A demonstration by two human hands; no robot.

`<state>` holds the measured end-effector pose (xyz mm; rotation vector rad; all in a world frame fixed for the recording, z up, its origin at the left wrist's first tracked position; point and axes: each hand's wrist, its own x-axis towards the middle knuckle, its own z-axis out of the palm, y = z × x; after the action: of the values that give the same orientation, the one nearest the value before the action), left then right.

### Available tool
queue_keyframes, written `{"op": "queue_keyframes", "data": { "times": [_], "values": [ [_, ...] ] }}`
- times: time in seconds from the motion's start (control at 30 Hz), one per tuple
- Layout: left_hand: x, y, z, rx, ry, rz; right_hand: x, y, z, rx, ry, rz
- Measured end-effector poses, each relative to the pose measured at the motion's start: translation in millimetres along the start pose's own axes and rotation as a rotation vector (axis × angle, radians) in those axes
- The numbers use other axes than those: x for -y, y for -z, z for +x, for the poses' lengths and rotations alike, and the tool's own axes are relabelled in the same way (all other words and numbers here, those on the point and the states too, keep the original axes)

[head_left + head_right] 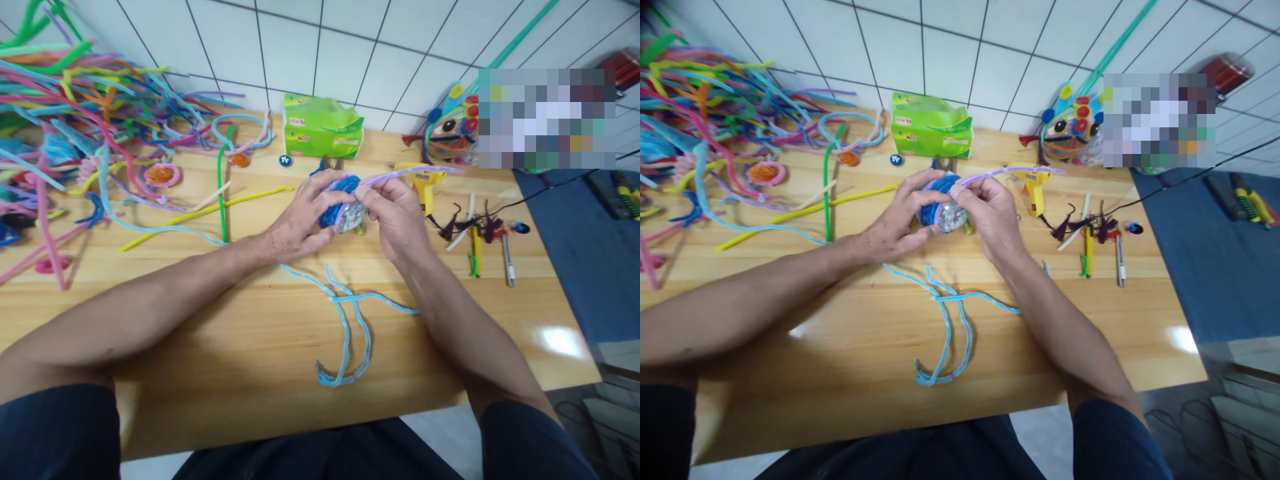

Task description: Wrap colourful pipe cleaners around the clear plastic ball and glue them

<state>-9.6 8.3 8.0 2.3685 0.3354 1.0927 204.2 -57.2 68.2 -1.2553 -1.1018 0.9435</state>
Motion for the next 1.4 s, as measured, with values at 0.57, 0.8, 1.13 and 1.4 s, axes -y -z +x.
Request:
{"op": "queue_keyframes", "data": {
  "times": [0.57, 0.8, 1.13, 1.4],
  "values": [
    [-13, -2.5, 2, -0.095, 0.133, -0.019, -2, -7, -10, -0.029, 0.039, -0.112],
    [-13, -3.6, 1, -0.109, 0.129, -0.018, -4, -8, -9, -0.067, 0.053, -0.094],
    [-17, 9.8, 3, -0.090, 0.211, -0.092, -4, -6, -10, 0.002, 0.027, -0.070],
    [-10, 7.6, 9, -0.027, 0.225, -0.050, -6, -1, -6, 0.033, 0.023, -0.059]
  ]
}}
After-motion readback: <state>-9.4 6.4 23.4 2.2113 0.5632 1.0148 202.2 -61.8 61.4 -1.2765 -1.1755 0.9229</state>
